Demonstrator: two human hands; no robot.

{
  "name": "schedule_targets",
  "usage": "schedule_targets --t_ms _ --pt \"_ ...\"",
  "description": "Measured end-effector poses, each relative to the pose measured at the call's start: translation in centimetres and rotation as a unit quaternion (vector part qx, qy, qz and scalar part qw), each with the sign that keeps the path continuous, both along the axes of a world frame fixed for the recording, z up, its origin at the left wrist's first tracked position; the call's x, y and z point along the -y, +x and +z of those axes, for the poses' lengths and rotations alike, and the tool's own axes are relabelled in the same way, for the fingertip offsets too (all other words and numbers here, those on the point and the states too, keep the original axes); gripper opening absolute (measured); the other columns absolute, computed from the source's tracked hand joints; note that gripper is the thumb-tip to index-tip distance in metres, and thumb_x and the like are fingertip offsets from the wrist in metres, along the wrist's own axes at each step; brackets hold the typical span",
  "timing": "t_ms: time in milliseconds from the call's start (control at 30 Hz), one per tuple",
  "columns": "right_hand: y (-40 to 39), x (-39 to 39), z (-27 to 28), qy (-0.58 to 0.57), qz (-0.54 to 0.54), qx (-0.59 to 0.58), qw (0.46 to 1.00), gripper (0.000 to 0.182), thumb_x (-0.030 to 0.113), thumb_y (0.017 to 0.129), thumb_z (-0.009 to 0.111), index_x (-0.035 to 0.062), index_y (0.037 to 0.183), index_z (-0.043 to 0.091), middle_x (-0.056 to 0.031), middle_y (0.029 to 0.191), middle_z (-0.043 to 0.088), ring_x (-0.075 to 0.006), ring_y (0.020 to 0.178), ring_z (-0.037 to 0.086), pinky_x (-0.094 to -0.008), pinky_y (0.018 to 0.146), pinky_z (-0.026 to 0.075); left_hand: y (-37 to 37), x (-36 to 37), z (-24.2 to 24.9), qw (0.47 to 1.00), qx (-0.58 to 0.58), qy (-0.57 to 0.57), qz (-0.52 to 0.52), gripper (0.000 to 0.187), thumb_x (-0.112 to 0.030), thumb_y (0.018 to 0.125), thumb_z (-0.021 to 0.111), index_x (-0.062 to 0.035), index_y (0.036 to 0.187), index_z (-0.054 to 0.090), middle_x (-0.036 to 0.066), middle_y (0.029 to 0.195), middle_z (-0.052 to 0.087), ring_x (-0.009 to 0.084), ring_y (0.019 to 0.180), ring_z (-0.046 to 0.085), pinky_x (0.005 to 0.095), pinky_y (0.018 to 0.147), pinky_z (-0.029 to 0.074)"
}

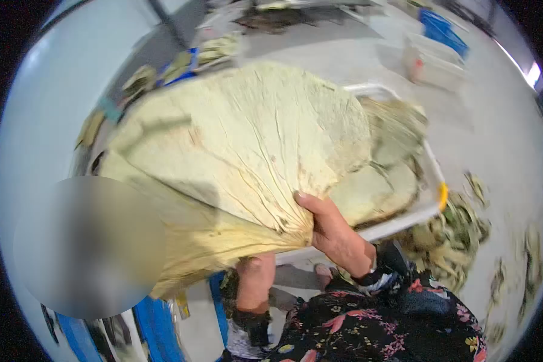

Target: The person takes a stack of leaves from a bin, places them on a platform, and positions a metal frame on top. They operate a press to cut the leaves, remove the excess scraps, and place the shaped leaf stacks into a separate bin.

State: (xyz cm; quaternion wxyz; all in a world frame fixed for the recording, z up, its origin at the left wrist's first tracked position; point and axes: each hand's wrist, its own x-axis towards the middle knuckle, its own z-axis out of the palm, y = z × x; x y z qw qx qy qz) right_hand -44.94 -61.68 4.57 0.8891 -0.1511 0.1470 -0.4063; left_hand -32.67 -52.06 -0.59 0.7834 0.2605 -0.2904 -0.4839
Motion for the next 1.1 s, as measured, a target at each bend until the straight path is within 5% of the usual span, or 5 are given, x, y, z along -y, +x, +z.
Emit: schedule_targets --t_ms 500,633,733,900,1100 --pt "9.7 -7.0 -1.3 -0.55 0.189 -0.043 0.813 0.063 0.023 0.078 0.069 0.006 0.13 0.038 -0.0084 0.128 0.048 -0.0291 0.119 0.045 -0.0422 0.1 0.038 4.2 -17.6 1.2 0.748 0.341 0.226 0.523 0.051 -0.025 0.087 0.055 -0.0099 0.132 0.036 0.008 0.134 0.042 0.0267 0.123 0.039 0.042 0.106 0.027" --pt "13.4 -16.4 6.1 -0.204 0.286 0.212 0.912 0.065 0.037 0.084 0.061 0.0058 0.133 0.033 -0.0084 0.136 0.039 -0.0262 0.126 0.037 -0.0415 0.105 0.031 5.8 -24.5 4.2 0.877 -0.266 -0.188 0.353 0.047 -0.021 0.085 0.058 -0.0136 0.129 0.041 0.005 0.131 0.045 0.026 0.122 0.04 0.0458 0.1 0.035" --pt "14.4 -21.0 6.8 -0.5 0.276 0.03 0.82 0.05 0.032 0.096 0.04 0.0015 0.134 0.03 -0.0102 0.135 0.037 -0.0234 0.124 0.038 -0.0365 0.104 0.03 7.1 -29.3 3.2 0.79 0.187 0.056 0.581 0.047 -0.017 0.082 0.062 -0.0119 0.125 0.044 0.006 0.127 0.048 0.0261 0.118 0.043 0.0459 0.099 0.037" --pt "25.0 -30.3 3.6 -0.561 0.264 0.005 0.784 0.05 0.034 0.096 0.039 0.0016 0.134 0.031 -0.0102 0.135 0.039 -0.0236 0.123 0.039 -0.0382 0.104 0.03 13.2 -38.8 5.2 0.864 -0.115 -0.132 0.472 0.048 -0.012 0.078 0.064 -0.0108 0.122 0.046 0.005 0.122 0.051 0.0264 0.112 0.049 0.0447 0.096 0.039" --pt "29.0 -34.8 0.9 -0.122 0.465 0.063 0.875 0.05 0.027 0.089 0.053 0.0048 0.131 0.038 -0.0092 0.135 0.041 -0.0262 0.122 0.041 -0.0421 0.102 0.034 12.4 -44.5 3.2 0.799 -0.013 -0.042 0.599 0.049 -0.016 0.078 0.062 -0.0106 0.123 0.045 0.007 0.123 0.05 0.0271 0.112 0.048 0.0454 0.095 0.039"
